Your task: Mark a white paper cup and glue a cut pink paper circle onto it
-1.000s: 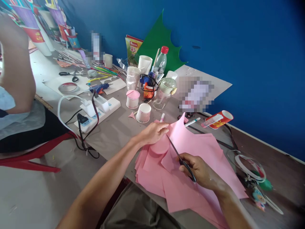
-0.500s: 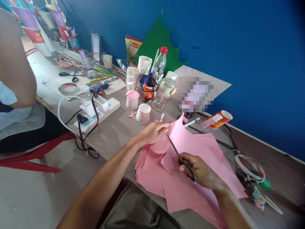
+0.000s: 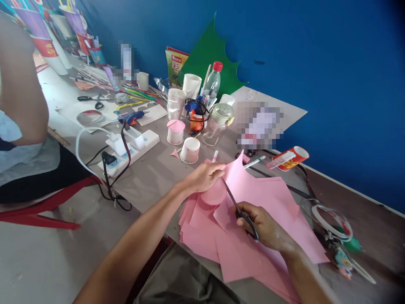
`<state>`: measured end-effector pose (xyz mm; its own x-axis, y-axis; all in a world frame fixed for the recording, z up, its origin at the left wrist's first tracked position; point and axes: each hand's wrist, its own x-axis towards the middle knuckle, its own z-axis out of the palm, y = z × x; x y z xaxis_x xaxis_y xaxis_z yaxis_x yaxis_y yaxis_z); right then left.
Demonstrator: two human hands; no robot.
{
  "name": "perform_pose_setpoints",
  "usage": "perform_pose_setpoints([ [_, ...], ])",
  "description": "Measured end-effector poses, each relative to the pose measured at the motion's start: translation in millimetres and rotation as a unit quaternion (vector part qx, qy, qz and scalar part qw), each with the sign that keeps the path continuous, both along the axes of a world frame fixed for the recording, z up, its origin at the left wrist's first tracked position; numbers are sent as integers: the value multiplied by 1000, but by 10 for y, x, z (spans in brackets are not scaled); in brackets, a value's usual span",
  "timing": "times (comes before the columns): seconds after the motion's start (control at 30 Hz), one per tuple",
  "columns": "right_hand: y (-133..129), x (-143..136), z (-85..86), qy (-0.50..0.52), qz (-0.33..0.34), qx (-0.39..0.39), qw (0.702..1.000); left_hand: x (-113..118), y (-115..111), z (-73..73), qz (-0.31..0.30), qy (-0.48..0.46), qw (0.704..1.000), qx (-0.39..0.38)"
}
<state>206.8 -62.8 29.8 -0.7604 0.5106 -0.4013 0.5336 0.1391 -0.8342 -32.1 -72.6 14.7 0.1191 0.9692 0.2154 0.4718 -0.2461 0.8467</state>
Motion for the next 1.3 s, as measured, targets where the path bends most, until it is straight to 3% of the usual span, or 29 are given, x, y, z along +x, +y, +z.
perform_pose_setpoints([
  [0.53,10,23,48,-17,4,16,1000,-8,4,-16,-10,-4,1000,3],
  [0.87,37,65,40,-18,28,50,998,-24,-36,90,-48,-6,999,-23],
  [1.13,56,74,64,-19,40,51,998,-32,-27,16,-65,-8,998,-13],
  [1.3,58,82,39,-9,28,23,999,-27,-24,38,-40,-10,999,-20],
])
